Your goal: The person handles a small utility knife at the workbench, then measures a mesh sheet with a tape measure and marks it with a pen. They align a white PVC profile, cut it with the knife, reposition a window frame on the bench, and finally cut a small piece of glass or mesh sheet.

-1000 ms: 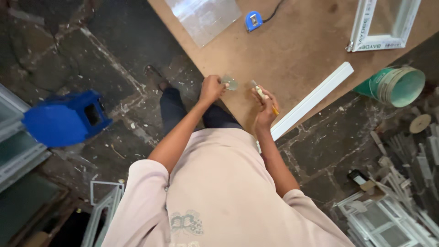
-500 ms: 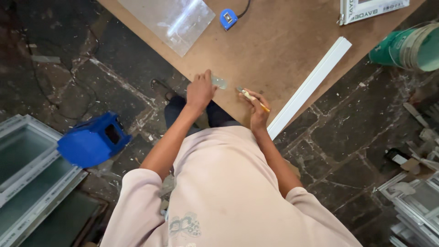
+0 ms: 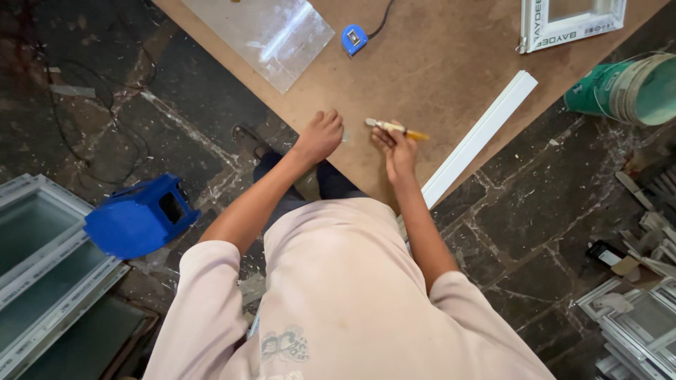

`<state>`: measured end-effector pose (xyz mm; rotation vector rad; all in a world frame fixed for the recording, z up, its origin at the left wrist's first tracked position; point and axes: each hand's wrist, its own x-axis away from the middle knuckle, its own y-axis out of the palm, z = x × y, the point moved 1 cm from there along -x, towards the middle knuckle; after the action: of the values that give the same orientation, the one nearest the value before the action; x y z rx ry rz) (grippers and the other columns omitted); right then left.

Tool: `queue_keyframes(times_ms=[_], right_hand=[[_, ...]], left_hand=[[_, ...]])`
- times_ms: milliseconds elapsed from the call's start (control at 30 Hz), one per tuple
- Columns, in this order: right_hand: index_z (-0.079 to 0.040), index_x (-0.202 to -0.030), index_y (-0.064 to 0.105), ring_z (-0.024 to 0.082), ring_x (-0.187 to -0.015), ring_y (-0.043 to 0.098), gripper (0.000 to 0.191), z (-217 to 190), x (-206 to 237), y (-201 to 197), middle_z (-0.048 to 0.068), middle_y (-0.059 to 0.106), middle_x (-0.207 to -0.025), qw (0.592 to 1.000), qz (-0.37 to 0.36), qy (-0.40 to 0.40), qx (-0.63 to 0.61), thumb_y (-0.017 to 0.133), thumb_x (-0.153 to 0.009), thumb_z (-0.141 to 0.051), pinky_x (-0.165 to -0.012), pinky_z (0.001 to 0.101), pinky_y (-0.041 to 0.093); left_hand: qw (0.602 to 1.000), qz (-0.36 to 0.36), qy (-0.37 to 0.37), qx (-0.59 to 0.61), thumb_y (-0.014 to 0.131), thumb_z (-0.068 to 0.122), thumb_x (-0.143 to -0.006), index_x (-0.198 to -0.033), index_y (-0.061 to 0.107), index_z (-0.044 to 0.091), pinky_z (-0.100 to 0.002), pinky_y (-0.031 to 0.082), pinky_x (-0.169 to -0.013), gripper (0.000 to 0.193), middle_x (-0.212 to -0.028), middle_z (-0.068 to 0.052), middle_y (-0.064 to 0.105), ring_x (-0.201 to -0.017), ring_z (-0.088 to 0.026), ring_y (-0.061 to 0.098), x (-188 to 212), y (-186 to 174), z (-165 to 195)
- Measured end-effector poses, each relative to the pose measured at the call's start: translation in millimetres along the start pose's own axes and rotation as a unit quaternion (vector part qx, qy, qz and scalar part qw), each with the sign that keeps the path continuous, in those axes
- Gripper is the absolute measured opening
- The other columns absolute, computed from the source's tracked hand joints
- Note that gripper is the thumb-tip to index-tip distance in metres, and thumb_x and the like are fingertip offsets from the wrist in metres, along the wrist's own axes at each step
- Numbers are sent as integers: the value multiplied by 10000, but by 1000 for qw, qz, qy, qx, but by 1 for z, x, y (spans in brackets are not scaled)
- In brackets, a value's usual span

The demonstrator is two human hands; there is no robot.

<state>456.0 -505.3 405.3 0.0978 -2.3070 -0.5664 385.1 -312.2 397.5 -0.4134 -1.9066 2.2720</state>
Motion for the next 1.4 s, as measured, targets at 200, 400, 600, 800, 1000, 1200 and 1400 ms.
queue_keyframes(times_ms=[200,400,600,800,1000,1200,1400], right_hand=[[30,-1171,639,209,-812,737,246,-16,-29,68,144,747,-999,989,-53,52,127,612,-990,-133,-708,340,612],[0,-1025,707,94,-606,548,248,-4,-24,81,70,673,-800,934,9,-9,357,712,-999,-246,-503,236,421],[8,-903,701,83,-698,630,231,47,16,59,37,703,-797,934,-139,-28,328,647,-1014,-187,-648,246,510],[10,-898,663,78,-730,603,239,54,34,80,21,650,-802,910,-216,-5,353,664,-1053,-171,-675,261,514],[-11,-875,662,90,-636,623,212,58,55,147,29,671,-735,820,-276,26,500,703,-959,-202,-587,269,515],[-10,-889,705,99,-624,574,243,85,71,232,50,660,-690,681,-309,-153,647,842,-849,-207,-594,306,500],[-35,-927,730,64,-635,573,141,127,69,317,4,672,-711,700,-342,-73,623,742,-910,-174,-569,272,481]], left_hand=[[995,-50,-85,21,643,126,-808,-856,705,12,-383,514,-774,138,-955,-131,628,-1024,-295,584,-6,-9,15],[952,24,-250,174,695,104,-744,-931,674,-50,-421,538,-838,244,-1001,-189,617,-1034,-356,570,5,-9,20],[887,111,-324,309,830,123,-705,-1014,638,-54,-452,478,-920,405,-1051,-214,600,-1049,-403,541,31,-18,28],[792,141,-433,406,850,95,-699,-1099,643,-22,-418,521,-867,465,-1069,-183,625,-1008,-342,599,73,-39,20],[513,150,-422,733,730,47,-895,-1268,629,-2,-290,545,-910,389,-1140,-69,718,-1052,-137,665,140,-43,-9],[444,233,-460,733,694,42,-948,-1176,666,-53,-328,640,-803,248,-1041,-98,735,-935,-157,711,192,-70,-48],[372,277,-424,778,707,46,-932,-1168,675,-75,-357,657,-799,266,-1052,-144,747,-917,-209,746,252,-120,-117]])
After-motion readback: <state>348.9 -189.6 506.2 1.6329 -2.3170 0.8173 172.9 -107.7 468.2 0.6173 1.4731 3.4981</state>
